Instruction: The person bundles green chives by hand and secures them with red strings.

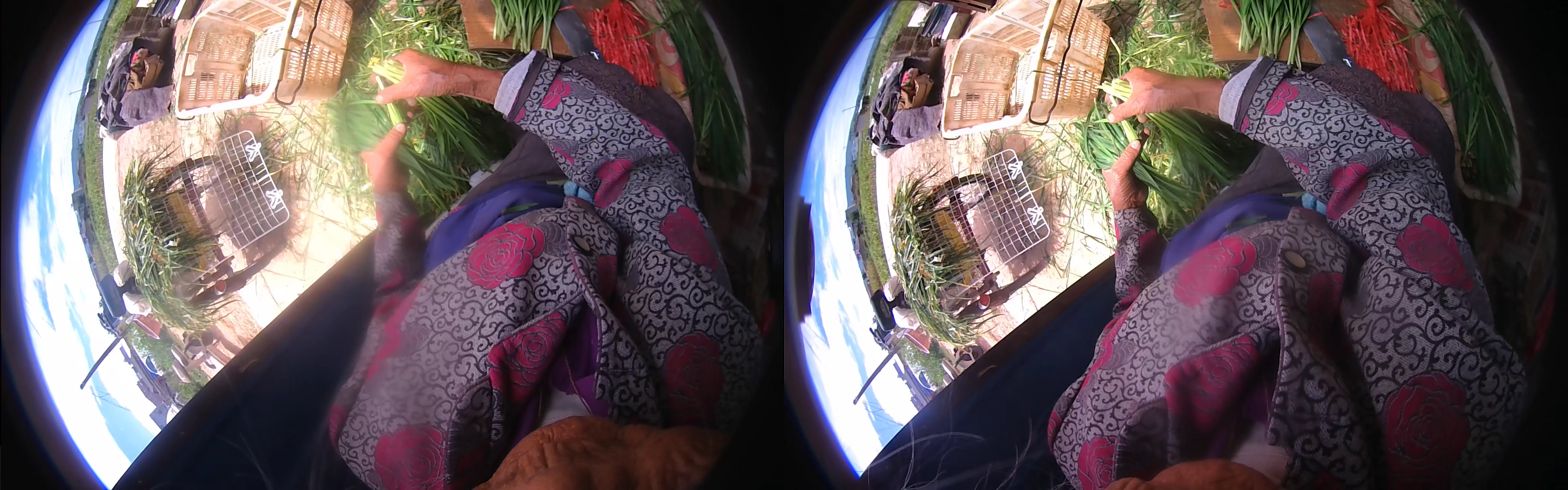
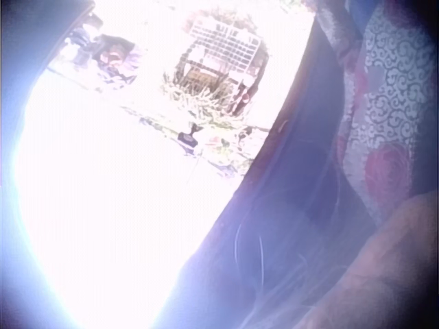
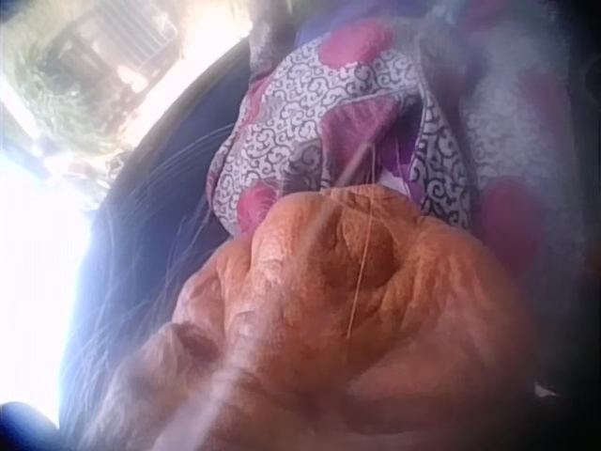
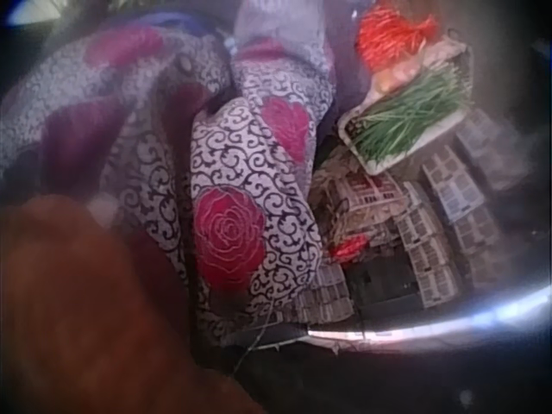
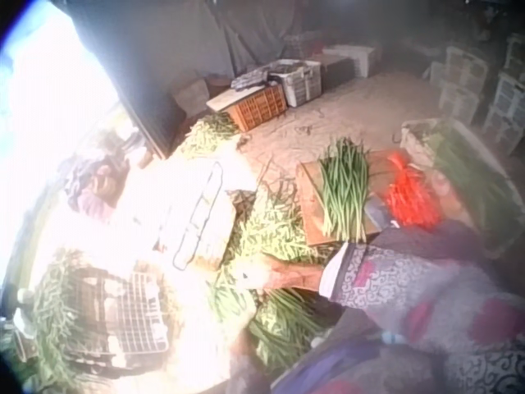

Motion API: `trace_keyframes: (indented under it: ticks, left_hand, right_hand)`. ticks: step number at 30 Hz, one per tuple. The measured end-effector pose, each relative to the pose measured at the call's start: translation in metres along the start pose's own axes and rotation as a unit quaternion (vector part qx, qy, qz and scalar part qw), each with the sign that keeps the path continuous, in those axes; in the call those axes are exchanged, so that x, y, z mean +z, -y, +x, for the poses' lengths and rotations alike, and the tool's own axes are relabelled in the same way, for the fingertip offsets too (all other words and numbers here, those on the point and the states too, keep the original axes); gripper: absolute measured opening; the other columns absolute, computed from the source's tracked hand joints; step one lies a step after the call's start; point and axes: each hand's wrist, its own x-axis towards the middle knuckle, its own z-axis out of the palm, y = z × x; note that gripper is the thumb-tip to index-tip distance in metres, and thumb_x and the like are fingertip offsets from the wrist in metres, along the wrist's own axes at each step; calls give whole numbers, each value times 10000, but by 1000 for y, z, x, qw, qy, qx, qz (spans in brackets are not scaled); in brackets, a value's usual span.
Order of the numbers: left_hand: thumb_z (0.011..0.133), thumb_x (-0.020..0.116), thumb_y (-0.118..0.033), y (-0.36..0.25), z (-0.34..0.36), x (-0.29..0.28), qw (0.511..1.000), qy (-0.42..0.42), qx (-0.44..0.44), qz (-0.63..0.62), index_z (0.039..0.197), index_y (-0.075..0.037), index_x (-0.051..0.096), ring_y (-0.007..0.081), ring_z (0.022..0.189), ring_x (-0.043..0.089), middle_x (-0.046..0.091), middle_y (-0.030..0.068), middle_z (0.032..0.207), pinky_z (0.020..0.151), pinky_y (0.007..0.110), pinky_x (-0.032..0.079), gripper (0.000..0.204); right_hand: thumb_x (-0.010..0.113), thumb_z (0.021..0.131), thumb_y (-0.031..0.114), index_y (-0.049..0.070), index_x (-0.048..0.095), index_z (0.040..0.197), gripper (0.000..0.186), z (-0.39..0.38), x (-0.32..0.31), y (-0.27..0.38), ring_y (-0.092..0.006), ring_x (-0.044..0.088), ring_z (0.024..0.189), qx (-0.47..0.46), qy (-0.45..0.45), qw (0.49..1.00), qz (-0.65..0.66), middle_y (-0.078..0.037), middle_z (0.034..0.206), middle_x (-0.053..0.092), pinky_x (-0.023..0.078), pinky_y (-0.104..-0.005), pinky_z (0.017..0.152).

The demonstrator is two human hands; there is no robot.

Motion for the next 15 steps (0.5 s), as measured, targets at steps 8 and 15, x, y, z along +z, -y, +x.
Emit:
trace_keyframes:
  ticks: [8,15]
  left_hand:
    - [808,766,-88,-15,0,3,972,-21,16,232,1108,21,620,150,711,603,657,67,892,611,283,477,350]
    - [812,721,-73,-2,20,40,969,87,-38,228,896,19,668,147,554,582,665,63,735,504,268,449,135]
  right_hand:
    - [677,894,357,0,691,1005,374,0,-57,5,-156,616,835,81,-36,984,-157,-65,786,663,493,-289,717]
    - [766,824,419,15,665,824,416,-16,-14,-21,-123,522,522,272,40,961,-33,-50,661,580,427,-267,510]
